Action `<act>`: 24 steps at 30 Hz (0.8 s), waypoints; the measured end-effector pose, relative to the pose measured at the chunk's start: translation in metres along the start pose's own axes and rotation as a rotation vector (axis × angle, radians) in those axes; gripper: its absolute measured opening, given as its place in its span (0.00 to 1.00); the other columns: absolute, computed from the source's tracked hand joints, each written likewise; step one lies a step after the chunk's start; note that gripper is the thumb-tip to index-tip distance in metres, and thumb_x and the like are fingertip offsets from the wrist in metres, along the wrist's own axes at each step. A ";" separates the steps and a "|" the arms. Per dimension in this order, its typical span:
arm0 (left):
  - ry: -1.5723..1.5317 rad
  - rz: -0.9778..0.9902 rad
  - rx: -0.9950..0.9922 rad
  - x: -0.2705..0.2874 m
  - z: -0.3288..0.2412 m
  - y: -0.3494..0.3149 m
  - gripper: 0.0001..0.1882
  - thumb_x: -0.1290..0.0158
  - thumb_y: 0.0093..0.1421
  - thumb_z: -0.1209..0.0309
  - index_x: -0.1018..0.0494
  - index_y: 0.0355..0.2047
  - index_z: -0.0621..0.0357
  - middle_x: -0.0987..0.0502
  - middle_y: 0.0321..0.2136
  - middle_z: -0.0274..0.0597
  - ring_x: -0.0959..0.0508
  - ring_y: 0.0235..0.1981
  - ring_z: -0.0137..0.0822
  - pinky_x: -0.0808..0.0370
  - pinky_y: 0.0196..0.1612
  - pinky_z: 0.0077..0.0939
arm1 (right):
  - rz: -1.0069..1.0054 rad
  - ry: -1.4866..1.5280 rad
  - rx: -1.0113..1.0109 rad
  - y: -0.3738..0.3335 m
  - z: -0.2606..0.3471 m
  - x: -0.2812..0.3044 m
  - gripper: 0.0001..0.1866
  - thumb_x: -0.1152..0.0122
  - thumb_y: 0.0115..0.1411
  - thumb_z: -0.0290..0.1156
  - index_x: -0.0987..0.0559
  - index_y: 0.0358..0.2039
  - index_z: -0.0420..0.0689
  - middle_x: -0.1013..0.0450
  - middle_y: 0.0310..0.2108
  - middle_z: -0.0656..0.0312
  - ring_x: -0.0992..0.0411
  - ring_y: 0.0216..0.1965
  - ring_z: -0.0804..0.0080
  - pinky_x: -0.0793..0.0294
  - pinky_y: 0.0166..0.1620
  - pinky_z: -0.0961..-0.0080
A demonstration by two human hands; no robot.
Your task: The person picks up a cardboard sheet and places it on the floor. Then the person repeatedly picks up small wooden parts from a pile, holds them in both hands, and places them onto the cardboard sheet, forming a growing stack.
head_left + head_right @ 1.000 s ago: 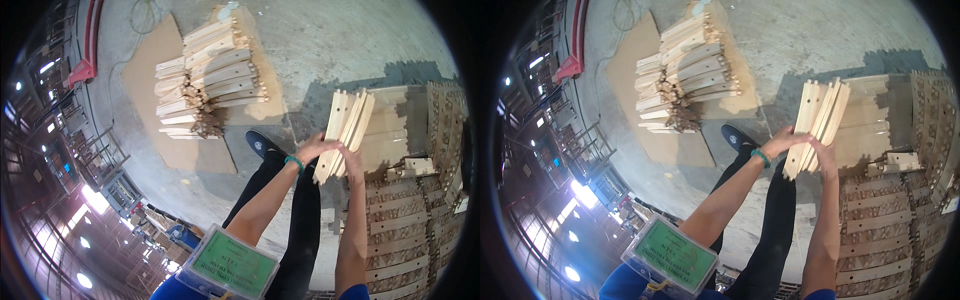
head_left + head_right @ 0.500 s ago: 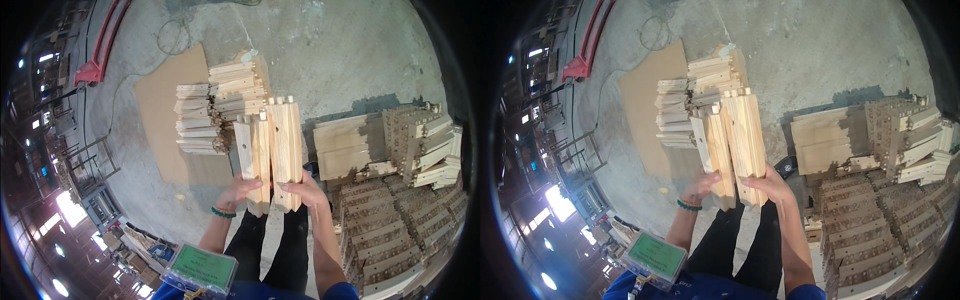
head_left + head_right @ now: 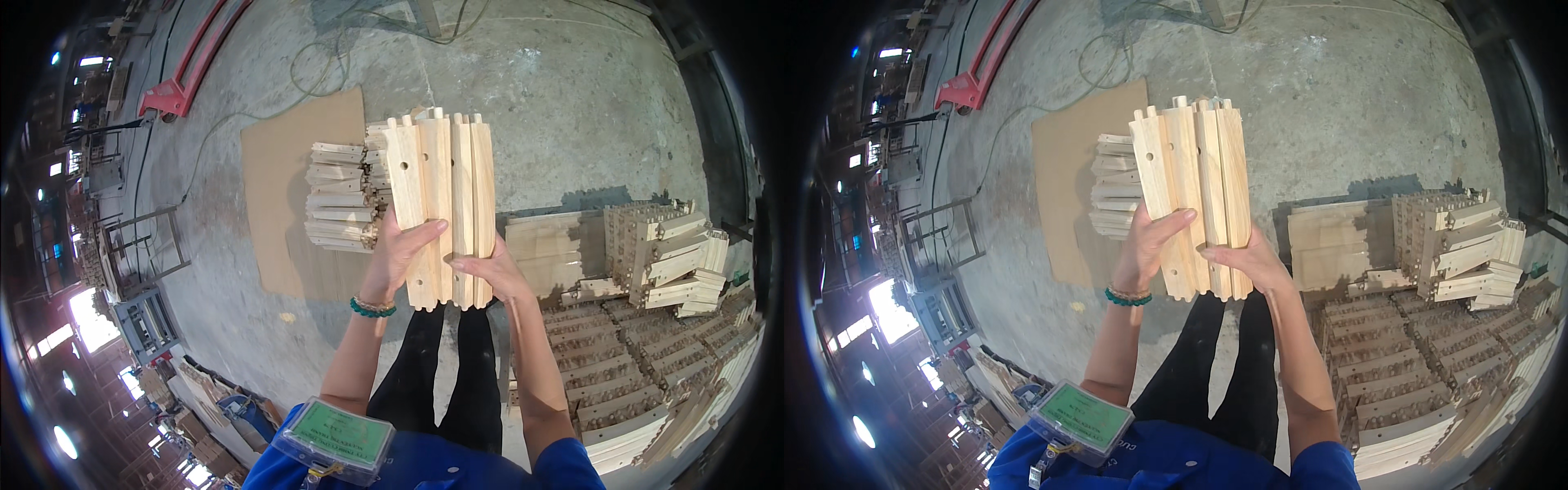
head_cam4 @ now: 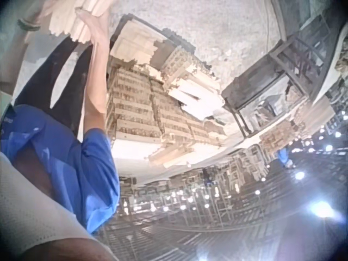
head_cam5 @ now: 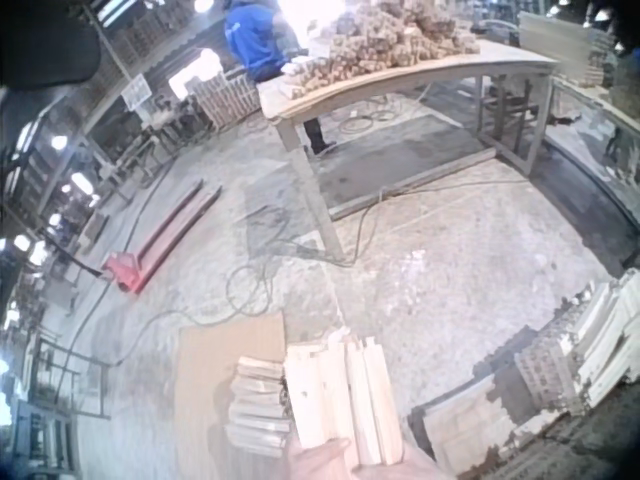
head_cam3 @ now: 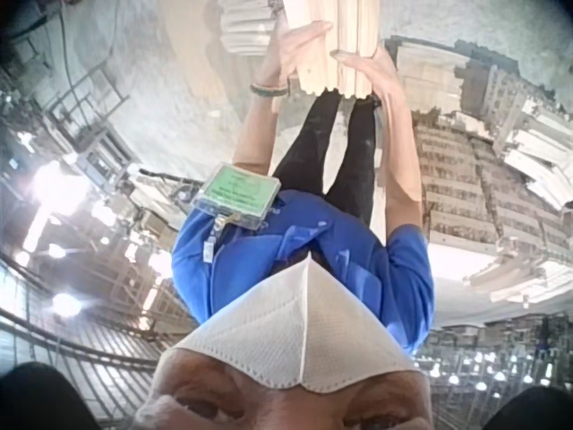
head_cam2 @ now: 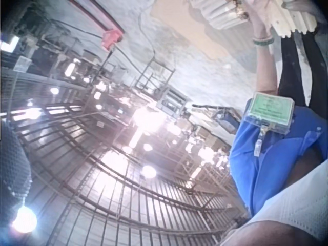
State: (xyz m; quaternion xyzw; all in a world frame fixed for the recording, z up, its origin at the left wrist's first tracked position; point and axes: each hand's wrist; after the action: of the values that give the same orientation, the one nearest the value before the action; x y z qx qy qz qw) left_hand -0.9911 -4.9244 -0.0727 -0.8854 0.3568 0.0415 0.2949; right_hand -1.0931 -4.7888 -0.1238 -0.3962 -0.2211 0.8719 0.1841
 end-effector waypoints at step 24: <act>-1.045 0.477 0.019 0.025 0.009 -0.114 0.31 0.58 0.59 0.60 0.48 0.60 0.60 0.35 0.52 0.48 0.31 0.51 0.36 0.32 0.51 0.27 | -0.183 -0.110 -0.057 -0.108 -0.008 -0.024 0.39 0.38 0.39 0.21 0.41 0.55 0.40 0.31 0.42 0.55 0.30 0.42 0.62 0.26 0.43 0.65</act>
State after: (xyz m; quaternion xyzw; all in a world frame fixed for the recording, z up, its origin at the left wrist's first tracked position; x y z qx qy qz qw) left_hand -0.8963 -4.8696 -0.0313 -0.6396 0.3540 0.5358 0.4225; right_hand -1.0563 -4.7090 -0.0565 -0.3308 -0.2908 0.8654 0.2390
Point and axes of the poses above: each hand's wrist, its own y-axis towards the middle knuckle, its own x-axis out of the back of the hand, z = x × y
